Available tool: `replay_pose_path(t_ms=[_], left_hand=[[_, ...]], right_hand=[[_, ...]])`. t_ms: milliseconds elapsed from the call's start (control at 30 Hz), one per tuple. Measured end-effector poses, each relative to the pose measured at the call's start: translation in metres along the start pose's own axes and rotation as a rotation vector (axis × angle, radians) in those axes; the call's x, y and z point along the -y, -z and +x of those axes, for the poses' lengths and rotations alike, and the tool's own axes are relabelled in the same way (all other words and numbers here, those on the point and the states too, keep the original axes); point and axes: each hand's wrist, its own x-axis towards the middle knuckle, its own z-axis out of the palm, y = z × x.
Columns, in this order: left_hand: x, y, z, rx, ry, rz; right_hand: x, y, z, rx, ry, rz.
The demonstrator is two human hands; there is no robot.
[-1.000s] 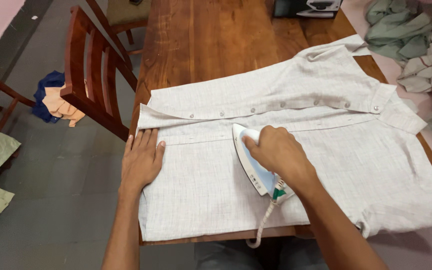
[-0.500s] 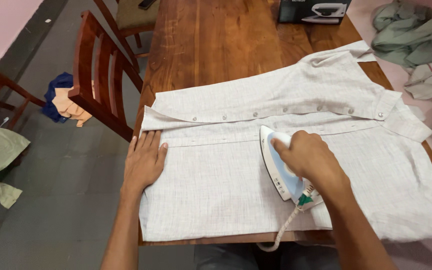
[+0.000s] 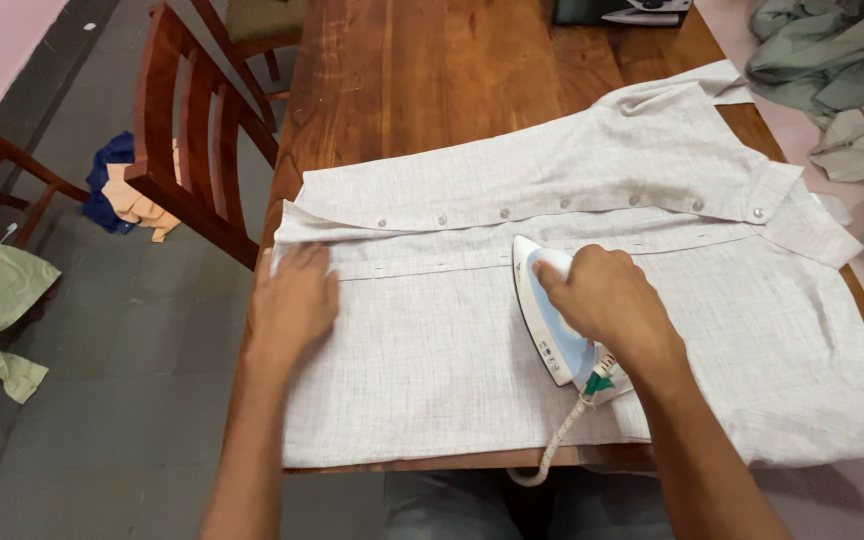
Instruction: The person irons a light-colored shirt laid out on a wooden table. They use a handheld electric iron to smooth the front panel and then the collar area, adjusting the shirt with their left hand as needed.
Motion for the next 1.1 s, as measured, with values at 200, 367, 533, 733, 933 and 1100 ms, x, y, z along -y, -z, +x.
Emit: replay_pose_path(t_ms=[200, 367, 533, 733, 933, 1100], left_hand=[[-0.114, 0.002, -0.003, -0.090, -0.279, -0.443], [-0.169, -0.017, 0.006, -0.064, -0.465, -0.445], [-0.177, -0.037, 0.011, -0.060, -0.458, -0.433], [-0.175, -0.043, 0.003, -0.115, -0.455, -0.334], [-0.173, -0.037, 0.004, -0.089, -0.448, -0.342], [-0.172, -0.038, 0.003, -0.070, -0.450, -0.334]], right_hand=[[-0.002, 0.000, 0.000, 0.002, 0.007, 0.032], [-0.004, -0.003, 0.003, -0.028, 0.015, 0.034], [-0.003, -0.002, 0.001, -0.026, 0.006, 0.059], [0.001, 0.000, -0.002, -0.004, -0.021, 0.053], [0.000, 0.002, -0.004, -0.048, -0.017, 0.004], [-0.005, 0.010, -0.007, 0.010, -0.079, 0.019]])
